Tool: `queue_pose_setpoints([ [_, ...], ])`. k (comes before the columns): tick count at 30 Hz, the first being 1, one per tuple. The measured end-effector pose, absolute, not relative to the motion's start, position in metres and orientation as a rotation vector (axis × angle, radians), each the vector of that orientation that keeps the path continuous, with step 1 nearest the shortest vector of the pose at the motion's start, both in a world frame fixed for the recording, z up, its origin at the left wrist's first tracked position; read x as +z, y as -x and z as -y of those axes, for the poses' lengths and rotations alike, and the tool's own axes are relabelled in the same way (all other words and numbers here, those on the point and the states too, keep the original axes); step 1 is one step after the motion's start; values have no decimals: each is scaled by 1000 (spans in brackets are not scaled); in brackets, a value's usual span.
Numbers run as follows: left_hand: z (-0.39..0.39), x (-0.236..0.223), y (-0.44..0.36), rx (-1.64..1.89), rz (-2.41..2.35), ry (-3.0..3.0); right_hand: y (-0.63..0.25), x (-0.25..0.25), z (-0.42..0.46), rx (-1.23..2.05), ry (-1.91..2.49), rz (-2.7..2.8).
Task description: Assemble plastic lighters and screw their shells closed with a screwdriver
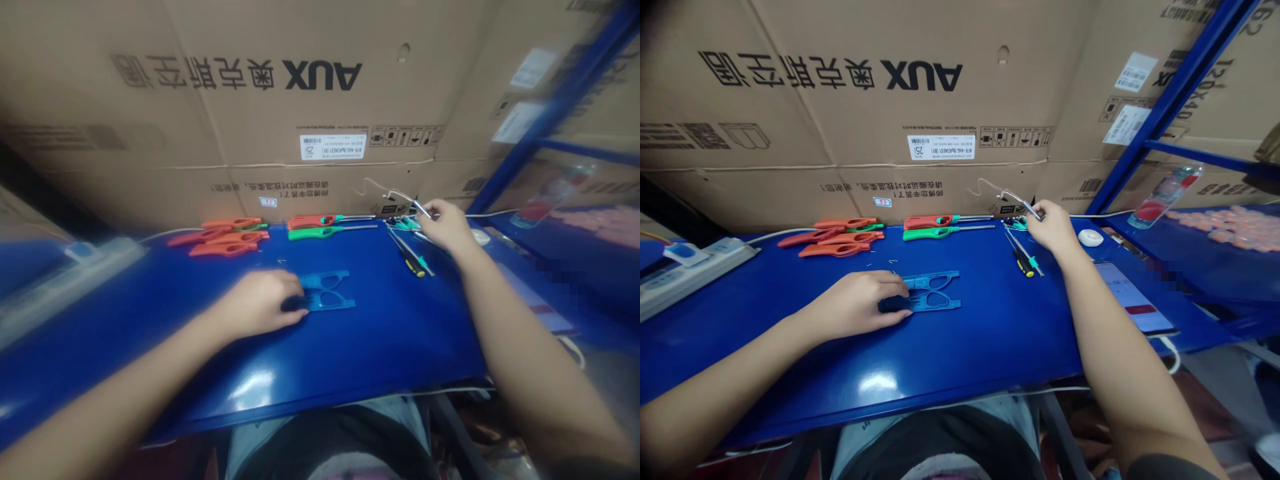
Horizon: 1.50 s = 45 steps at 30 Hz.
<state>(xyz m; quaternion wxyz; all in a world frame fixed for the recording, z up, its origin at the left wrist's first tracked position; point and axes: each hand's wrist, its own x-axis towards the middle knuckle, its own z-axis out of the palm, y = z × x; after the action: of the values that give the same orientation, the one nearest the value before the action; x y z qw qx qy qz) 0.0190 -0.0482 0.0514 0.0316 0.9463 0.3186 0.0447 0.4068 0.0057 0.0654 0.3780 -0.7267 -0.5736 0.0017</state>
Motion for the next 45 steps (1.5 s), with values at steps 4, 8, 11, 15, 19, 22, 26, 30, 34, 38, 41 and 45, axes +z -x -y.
queue_pose_setpoints([
  [4,48,57,-14,83,-990,-2907,-383,66,1,337,1662,1599],
  [8,47,60,-11,74,-1026,-2882,-356,63,13,536,1393,1791],
  [11,47,60,-10,58,-1025,-2878,-341,62,23,810,1232,1884],
  [15,47,63,-5,-9,-1060,-2853,-328,63,37,1214,1107,1966],
  [19,45,67,-2,-7,-1053,-2824,-316,63,47,1354,1042,2060],
  [22,45,69,-5,50,-1034,-2845,-308,63,52,1364,1052,2122],
  [26,46,70,-10,102,-1012,-2910,-303,61,53,1362,1050,2179],
  [30,48,68,-12,191,-956,-2921,-302,57,51,1369,1044,2209],
  [34,49,67,-12,288,-937,-2912,-300,52,50,1402,1032,2162],
  [38,48,65,-11,366,-930,-2908,-299,50,50,1388,1010,2168],
  [41,48,63,-10,478,-927,-2910,-299,50,51,1378,1033,2189],
  [45,50,63,-10,562,-901,-2944,-299,50,52,1378,1092,2215],
])
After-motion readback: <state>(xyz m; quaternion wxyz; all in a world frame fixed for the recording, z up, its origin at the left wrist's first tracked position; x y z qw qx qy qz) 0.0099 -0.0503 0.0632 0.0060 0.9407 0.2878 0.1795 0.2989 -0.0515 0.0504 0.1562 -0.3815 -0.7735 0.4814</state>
